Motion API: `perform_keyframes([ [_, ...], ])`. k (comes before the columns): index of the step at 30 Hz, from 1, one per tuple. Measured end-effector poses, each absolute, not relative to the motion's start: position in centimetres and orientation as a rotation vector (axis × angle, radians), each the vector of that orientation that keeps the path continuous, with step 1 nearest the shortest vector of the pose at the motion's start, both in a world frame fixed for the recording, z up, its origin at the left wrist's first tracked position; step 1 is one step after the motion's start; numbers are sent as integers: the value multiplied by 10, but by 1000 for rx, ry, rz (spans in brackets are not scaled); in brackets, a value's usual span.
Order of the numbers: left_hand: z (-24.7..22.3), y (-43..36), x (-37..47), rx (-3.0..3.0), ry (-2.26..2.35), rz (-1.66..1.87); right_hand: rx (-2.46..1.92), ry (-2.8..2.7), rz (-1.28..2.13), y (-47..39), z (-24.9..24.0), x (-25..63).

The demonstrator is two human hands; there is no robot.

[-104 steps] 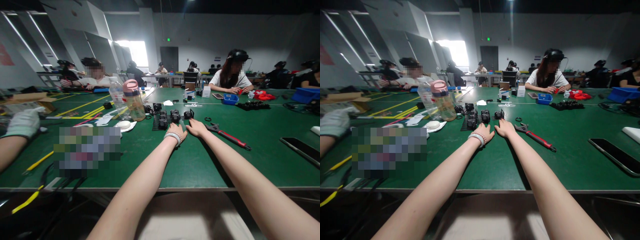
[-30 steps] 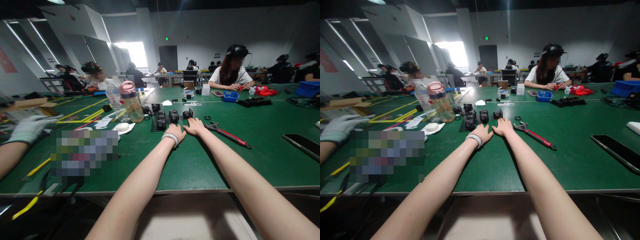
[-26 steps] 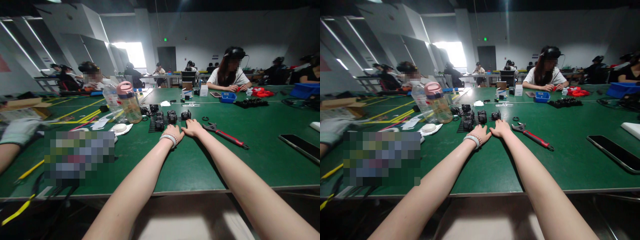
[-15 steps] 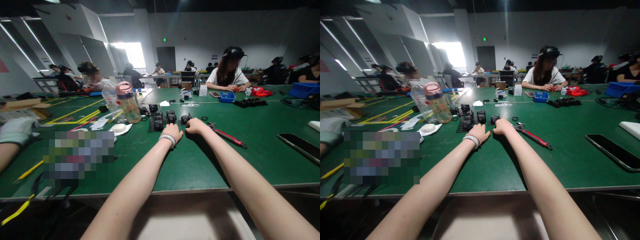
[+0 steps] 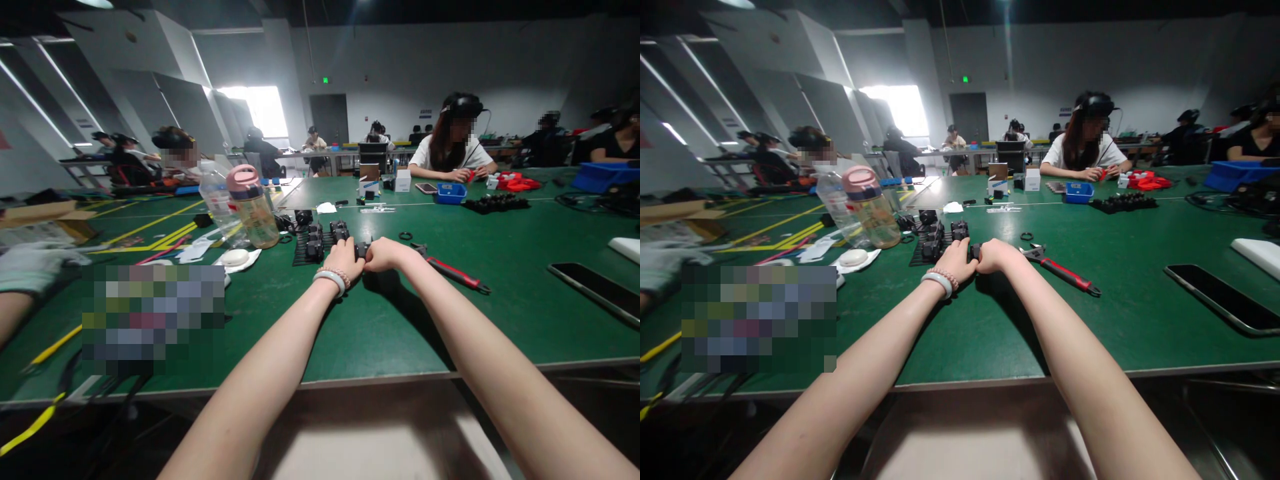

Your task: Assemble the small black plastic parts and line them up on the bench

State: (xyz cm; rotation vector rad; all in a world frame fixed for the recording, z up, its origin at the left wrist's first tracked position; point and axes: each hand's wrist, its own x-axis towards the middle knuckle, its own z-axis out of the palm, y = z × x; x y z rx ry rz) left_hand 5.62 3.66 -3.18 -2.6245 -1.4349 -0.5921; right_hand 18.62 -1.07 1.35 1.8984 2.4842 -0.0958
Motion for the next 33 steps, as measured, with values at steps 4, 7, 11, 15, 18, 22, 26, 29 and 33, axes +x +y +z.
perform_keyframes([
  [4, -37, 39, 55, -2708, -1347, -683, 1828, 2489, -196, -18, 21, 186],
  [7, -40, 40, 55, -2738, -1310, -714, 1811, 2481, -222, -19, 23, 188],
  [11, -40, 42, 56, -2761, -1266, -736, 1803, 2482, -234, -18, 22, 190],
  [15, -37, 41, 55, -2765, -1265, -737, 1793, 2511, -203, -19, 21, 190],
  [18, -33, 38, 54, -2783, -1301, -705, 1800, 2529, -173, -20, 21, 189],
  [22, -29, 34, 54, -2763, -1386, -663, 1796, 2567, -148, -21, 20, 188],
  [26, -24, 30, 55, -2754, -1435, -617, 1808, 2560, -175, -20, 20, 189],
  [29, -19, 28, 53, -2724, -1468, -545, 1816, 2556, -185, -20, 19, 189],
  [33, -14, 28, 49, -2666, -1469, -435, 1810, 2566, -224, -19, 19, 188],
])
